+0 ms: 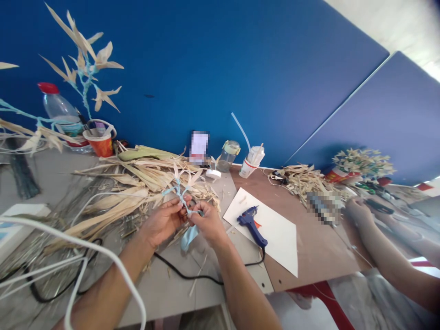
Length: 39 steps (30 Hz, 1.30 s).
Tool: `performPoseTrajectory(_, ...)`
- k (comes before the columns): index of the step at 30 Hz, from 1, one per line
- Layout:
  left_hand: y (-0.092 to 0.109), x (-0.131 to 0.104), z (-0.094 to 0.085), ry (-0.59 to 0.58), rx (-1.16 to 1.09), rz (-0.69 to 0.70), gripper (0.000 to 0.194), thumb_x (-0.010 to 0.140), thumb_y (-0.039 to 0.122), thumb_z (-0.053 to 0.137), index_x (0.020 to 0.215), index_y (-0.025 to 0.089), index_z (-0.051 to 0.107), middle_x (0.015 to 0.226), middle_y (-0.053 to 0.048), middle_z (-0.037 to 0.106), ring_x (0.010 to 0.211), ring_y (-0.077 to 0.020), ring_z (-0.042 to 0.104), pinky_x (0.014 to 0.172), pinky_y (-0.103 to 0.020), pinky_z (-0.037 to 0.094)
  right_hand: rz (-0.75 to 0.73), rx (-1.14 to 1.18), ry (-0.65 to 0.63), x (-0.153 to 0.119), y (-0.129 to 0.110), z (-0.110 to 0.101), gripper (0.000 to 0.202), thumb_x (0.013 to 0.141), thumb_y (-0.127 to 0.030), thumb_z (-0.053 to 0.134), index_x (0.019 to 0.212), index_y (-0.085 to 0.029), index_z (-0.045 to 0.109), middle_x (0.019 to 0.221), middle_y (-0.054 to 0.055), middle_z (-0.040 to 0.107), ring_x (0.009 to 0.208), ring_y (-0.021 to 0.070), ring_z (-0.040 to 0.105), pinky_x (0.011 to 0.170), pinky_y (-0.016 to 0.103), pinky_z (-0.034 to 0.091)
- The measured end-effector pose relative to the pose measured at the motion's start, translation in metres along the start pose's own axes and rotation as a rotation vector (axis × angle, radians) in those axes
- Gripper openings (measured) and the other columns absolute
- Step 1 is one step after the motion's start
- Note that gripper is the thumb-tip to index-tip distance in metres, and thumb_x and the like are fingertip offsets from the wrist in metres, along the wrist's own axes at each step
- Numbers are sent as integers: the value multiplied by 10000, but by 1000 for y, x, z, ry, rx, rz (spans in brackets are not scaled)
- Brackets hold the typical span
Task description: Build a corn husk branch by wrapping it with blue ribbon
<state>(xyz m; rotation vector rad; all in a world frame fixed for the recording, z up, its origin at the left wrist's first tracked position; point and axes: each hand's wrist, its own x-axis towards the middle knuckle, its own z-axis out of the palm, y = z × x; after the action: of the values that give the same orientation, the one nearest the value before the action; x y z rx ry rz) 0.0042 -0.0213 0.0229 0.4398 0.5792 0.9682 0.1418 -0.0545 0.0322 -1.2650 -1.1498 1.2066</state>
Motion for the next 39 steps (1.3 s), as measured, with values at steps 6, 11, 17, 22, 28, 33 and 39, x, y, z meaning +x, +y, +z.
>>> performPoseTrajectory(6,-1,-3,2,-35,37,-3,206,699,87,760,905,88,765,574,7,560,559,-100,555,574,-221,536,-6,126,-33,2,8,0,120,619,-242,579,596,-220,464,486,-61,525,492,107,463,561,251,380)
performPoseTrajectory(11,-1,-1,3,-40,70,18,213,619,157,858,788,95,745,570,18,564,534,-73,515,568,-194,510,-15,84,-30,3,10,-1,112,627,-238,574,605,-216,466,502,-58,527,506,111,468,564,249,381)
performPoseTrajectory(17,-8,4,2,76,160,115,285,516,182,915,632,128,660,591,28,599,533,-60,511,528,-153,450,-101,-282,41,1,1,3,92,626,-152,522,589,-212,462,575,-45,510,564,117,456,550,236,342)
performPoseTrajectory(22,-8,2,2,74,157,104,222,586,194,878,657,115,683,603,13,616,518,-55,504,521,-148,446,-97,-385,54,-1,-3,2,88,634,-131,513,619,-210,479,589,-41,518,571,127,466,551,246,332)
performPoseTrajectory(28,0,-1,0,-50,66,-17,265,606,156,856,841,80,761,653,-29,653,522,-59,514,558,-172,493,-43,-123,-23,4,9,-7,97,627,-188,554,603,-215,464,525,-61,511,514,110,455,541,242,346)
performPoseTrajectory(33,1,-2,-1,-95,78,-39,277,636,207,855,865,77,768,473,40,485,467,-58,450,533,-184,490,70,148,-145,4,12,-5,153,615,-210,635,617,-211,482,480,-56,567,471,107,493,547,244,380)
performPoseTrajectory(39,4,-5,0,-154,101,5,213,642,212,853,773,83,746,511,45,474,476,-38,406,544,-172,481,136,368,-236,4,9,-7,257,588,-238,738,623,-210,484,452,-67,555,430,98,486,494,228,370)
